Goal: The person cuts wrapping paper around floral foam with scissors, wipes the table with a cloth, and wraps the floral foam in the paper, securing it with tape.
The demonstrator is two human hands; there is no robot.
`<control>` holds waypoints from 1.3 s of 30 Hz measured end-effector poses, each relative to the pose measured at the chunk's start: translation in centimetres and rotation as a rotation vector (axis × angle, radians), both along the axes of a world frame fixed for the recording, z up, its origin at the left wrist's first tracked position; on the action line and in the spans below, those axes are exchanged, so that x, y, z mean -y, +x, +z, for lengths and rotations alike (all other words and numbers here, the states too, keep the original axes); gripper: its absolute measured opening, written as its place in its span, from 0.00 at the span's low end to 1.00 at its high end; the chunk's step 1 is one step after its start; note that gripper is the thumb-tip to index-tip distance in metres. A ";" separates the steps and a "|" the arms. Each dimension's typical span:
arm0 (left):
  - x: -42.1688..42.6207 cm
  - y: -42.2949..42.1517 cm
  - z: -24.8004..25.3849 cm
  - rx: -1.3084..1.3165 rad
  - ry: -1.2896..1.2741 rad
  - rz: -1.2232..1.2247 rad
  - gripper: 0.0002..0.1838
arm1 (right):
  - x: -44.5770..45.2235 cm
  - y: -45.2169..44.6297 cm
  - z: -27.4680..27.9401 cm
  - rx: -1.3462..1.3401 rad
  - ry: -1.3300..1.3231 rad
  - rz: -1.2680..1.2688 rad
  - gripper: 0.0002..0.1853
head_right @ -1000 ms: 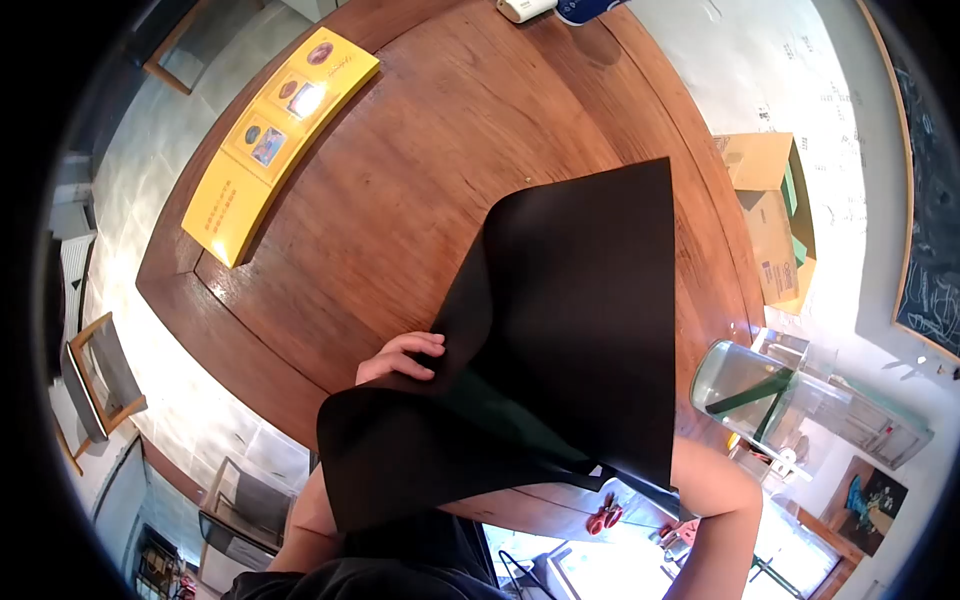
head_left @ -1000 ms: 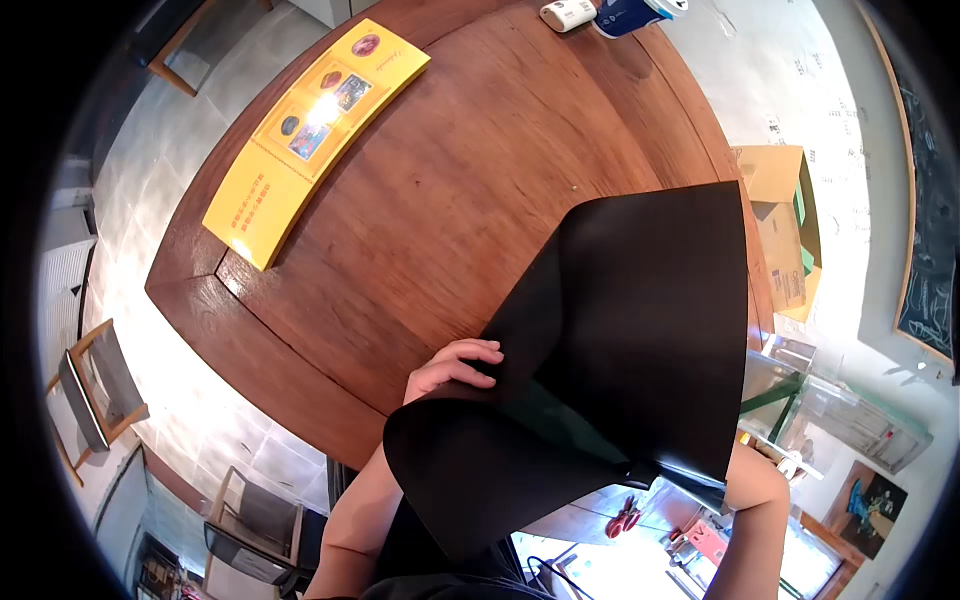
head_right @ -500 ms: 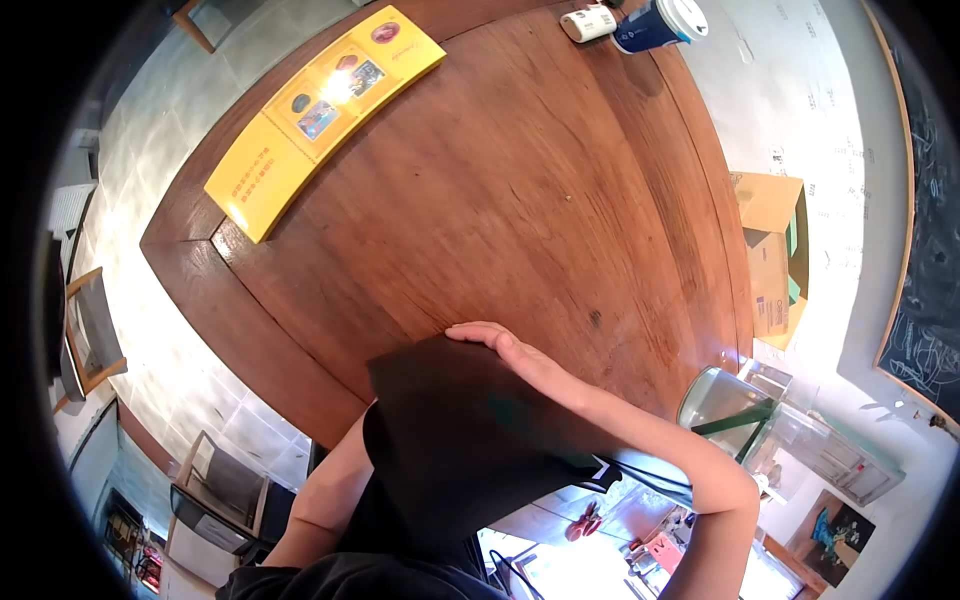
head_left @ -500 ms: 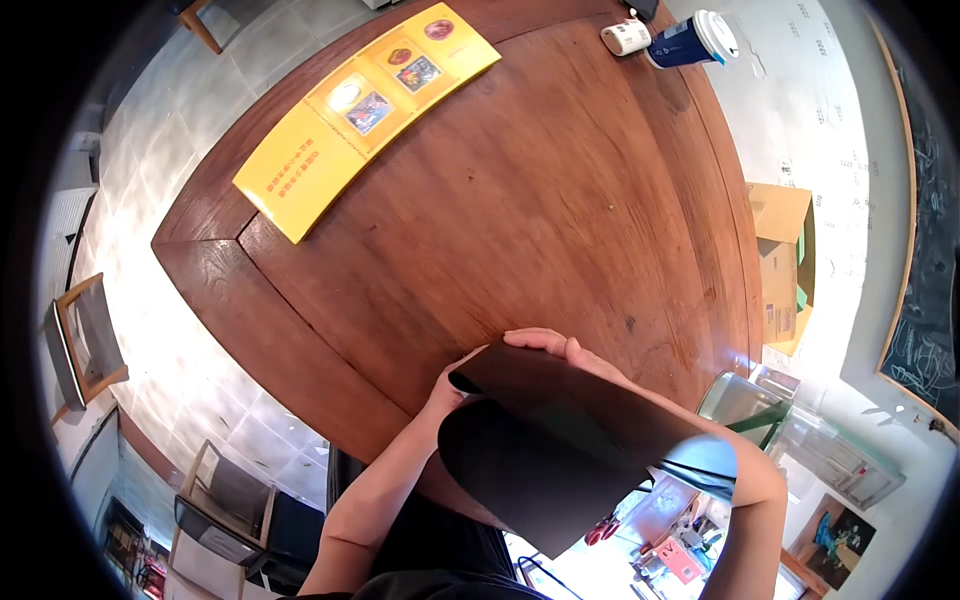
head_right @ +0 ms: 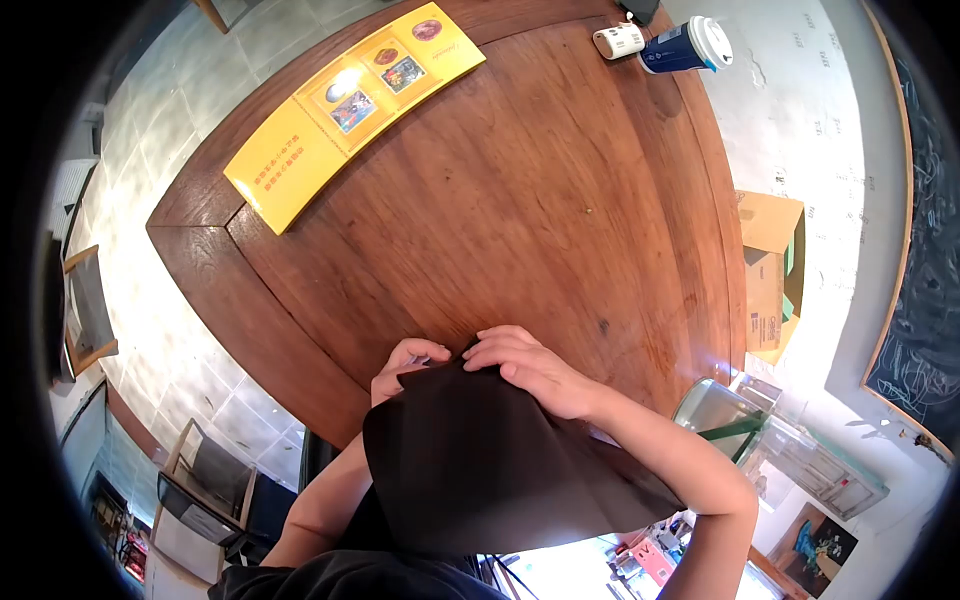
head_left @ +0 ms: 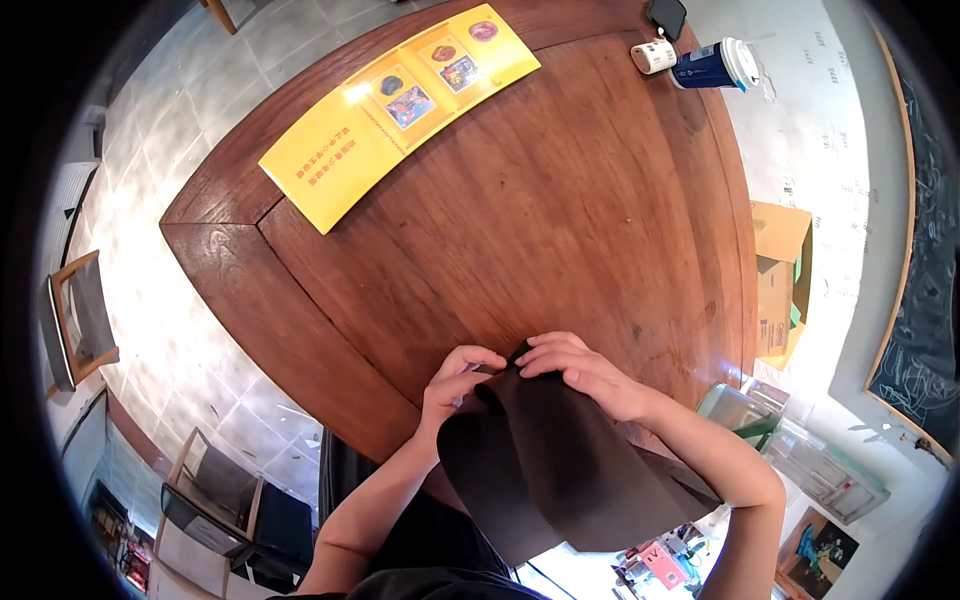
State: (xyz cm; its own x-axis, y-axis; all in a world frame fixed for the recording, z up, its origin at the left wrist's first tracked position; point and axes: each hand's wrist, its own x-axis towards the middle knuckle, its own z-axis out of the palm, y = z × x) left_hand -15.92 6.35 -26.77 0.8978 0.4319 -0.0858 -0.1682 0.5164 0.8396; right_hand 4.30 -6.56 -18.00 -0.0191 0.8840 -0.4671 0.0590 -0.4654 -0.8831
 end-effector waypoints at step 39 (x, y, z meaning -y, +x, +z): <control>-1.0 2.8 4.9 -0.438 0.163 -0.582 0.19 | 47.8 -18.2 14.2 0.532 -0.327 -1.885 0.18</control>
State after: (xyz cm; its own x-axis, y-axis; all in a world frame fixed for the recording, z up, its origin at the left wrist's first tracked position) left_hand -13.07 7.40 -21.89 0.8838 -0.0646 -0.4634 0.4615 0.2831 0.8408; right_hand -13.86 -54.38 -3.81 0.8415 -0.4892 -0.2292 -0.4321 -0.3549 -0.8291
